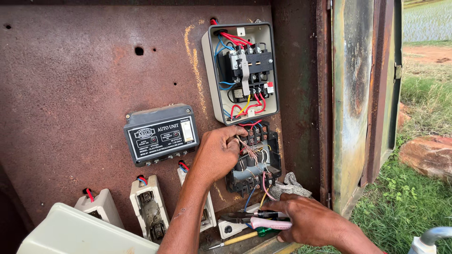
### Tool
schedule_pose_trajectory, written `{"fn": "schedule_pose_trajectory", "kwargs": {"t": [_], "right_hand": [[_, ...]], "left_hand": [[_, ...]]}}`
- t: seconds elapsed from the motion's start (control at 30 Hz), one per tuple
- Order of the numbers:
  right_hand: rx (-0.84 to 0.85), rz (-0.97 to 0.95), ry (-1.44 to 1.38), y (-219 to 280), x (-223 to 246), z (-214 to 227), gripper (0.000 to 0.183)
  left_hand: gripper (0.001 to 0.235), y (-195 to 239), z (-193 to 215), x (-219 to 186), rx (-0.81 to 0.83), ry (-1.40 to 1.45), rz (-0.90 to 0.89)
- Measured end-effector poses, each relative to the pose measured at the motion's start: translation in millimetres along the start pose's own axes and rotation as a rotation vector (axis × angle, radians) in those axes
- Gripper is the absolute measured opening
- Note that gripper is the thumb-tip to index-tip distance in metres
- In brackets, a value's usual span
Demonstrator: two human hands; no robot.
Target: The person uses pliers and a screwdriver to manipulate and secure wires within an open electrical control box.
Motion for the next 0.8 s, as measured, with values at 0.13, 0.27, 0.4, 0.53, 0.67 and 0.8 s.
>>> {"fn": "schedule_pose_trajectory", "kwargs": {"t": [0.13, 0.27, 0.4, 0.53, 0.67, 0.8], "right_hand": [[0.043, 0.112, 0.036, -3.1, -7.7, 2.6, 0.072], [-0.248, 0.342, -0.184, -5.1, -5.4, 13.2, 0.045], [-0.518, 0.239, -0.608, -11.6, 11.2, 24.6, 0.031], [-0.642, 0.352, -0.730, -28.3, 41.5, 20.2, 0.043], [-0.664, 0.312, -0.789, -42.9, 51.6, 5.8, 0.058], [-0.548, 0.333, -0.998, -65.0, 46.9, -5.0, 0.062]], "left_hand": [[0.035, -0.4, 1.3, 2.5, 0.059, 0.010, 0.106], [0.032, -3.2, -2.4, 8.3, 0.063, 0.055, 0.085], [0.019, -6.1, -6.4, 10.2, 0.056, 0.157, 0.069], [0.014, -1.4, -1.6, 3.5, 0.016, 0.008, 0.145], [0.013, 1.8, 1.9, -2.1, -0.101, -0.048, 0.011], [0.017, 2.2, 1.5, 0.6, -0.153, -0.107, -0.040]]}}
Point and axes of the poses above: each hand's wrist, its own y-axis away from the middle knuckle, its own z-axis out of the back of the hand, x = y × z, the point moved 3 cm from there along -y, towards the middle knuckle, and after that the axes turned 14 degrees about -y, right-handed, at the moved point
